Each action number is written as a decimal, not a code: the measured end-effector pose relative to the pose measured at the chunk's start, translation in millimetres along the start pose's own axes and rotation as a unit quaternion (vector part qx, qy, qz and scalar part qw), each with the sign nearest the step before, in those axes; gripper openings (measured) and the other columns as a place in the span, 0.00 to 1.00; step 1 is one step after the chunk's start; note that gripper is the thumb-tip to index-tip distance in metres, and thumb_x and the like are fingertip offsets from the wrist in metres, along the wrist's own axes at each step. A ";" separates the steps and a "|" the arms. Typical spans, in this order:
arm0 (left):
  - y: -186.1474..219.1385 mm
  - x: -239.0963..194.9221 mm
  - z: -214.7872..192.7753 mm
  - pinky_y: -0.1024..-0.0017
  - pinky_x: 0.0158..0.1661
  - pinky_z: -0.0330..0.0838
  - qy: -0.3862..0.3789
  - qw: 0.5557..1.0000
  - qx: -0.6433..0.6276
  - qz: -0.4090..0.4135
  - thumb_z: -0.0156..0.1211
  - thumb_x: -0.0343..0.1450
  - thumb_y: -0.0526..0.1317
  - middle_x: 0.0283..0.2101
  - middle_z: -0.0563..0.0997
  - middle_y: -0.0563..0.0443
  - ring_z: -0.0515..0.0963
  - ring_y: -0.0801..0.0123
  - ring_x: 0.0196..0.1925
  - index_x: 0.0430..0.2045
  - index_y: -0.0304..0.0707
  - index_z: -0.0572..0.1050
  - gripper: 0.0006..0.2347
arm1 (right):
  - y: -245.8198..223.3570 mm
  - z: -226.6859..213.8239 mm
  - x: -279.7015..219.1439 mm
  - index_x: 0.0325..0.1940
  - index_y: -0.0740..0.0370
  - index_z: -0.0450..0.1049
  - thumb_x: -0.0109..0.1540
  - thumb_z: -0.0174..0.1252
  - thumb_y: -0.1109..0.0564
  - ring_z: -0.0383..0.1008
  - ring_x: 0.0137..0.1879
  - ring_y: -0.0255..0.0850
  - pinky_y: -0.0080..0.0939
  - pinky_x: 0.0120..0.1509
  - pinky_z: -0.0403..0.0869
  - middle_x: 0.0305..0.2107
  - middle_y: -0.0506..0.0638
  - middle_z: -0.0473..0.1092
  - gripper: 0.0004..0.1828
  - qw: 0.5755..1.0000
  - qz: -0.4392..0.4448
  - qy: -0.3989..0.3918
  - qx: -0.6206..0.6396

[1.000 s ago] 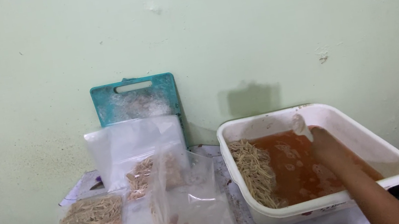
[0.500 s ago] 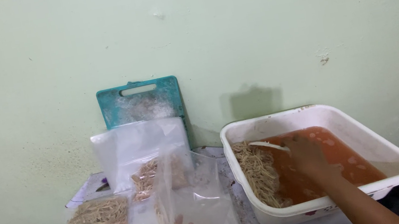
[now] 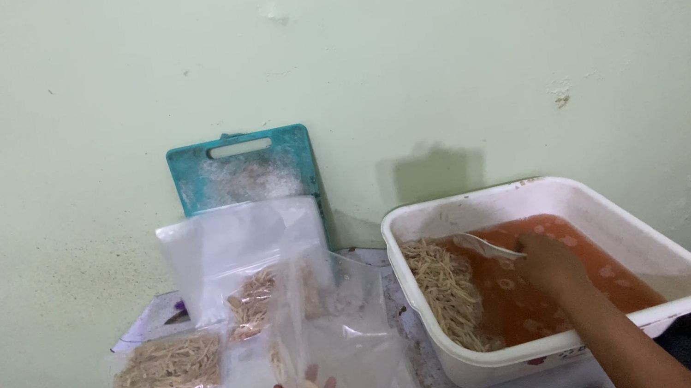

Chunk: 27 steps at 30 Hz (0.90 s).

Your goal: The person uses a white plastic spoon to scoop shredded food from a white tub containing reddish liquid and places it into a clear plastic bag held open with the other hand. Several sealed bags of the same food are visible on the table.

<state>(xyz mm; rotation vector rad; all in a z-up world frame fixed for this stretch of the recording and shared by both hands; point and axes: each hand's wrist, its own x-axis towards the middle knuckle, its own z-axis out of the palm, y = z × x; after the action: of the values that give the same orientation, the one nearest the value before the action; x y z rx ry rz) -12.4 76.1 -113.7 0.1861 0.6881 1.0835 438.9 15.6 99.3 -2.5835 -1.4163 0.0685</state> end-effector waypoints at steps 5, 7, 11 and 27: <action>1.7 -32.4 26.6 0.44 0.54 0.65 0.017 1.000 -0.005 -0.010 0.28 0.77 0.65 0.64 0.72 0.26 0.71 0.46 0.61 0.70 0.43 0.65 0.34 | 9.6 4.6 -1.2 0.48 0.57 0.82 0.59 0.62 0.53 0.81 0.48 0.42 0.41 0.53 0.76 0.42 0.49 0.81 0.15 0.995 0.051 -0.028 0.077; 3.9 -45.4 38.9 0.44 0.57 0.64 0.031 0.999 -0.011 -0.011 0.28 0.77 0.64 0.65 0.71 0.25 0.69 0.46 0.64 0.70 0.43 0.65 0.33 | 18.4 17.8 10.3 0.49 0.56 0.83 0.61 0.62 0.52 0.81 0.51 0.42 0.41 0.56 0.76 0.44 0.49 0.81 0.15 0.996 0.048 -0.033 0.064; 10.1 -74.0 64.4 0.48 0.56 0.65 0.042 0.999 -0.004 -0.002 0.26 0.78 0.63 0.66 0.71 0.24 0.71 0.48 0.66 0.70 0.41 0.66 0.33 | 34.4 33.9 30.2 0.45 0.60 0.83 0.60 0.60 0.53 0.82 0.43 0.43 0.41 0.50 0.77 0.38 0.52 0.82 0.13 0.996 0.035 -0.034 0.073; 6.4 -66.3 57.5 0.46 0.56 0.64 0.017 1.000 -0.017 -0.009 0.27 0.78 0.64 0.67 0.69 0.23 0.70 0.46 0.61 0.70 0.41 0.66 0.34 | 90.3 -68.4 -13.5 0.58 0.36 0.76 0.74 0.40 0.40 0.83 0.39 0.29 0.35 0.45 0.80 0.38 0.37 0.83 0.19 0.979 0.101 0.040 -0.170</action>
<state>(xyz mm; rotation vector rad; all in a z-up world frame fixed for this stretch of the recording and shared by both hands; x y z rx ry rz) -1.7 32.7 -37.8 0.1320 0.6993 1.0816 515.7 -53.2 148.4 -2.9605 -1.2246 -0.2693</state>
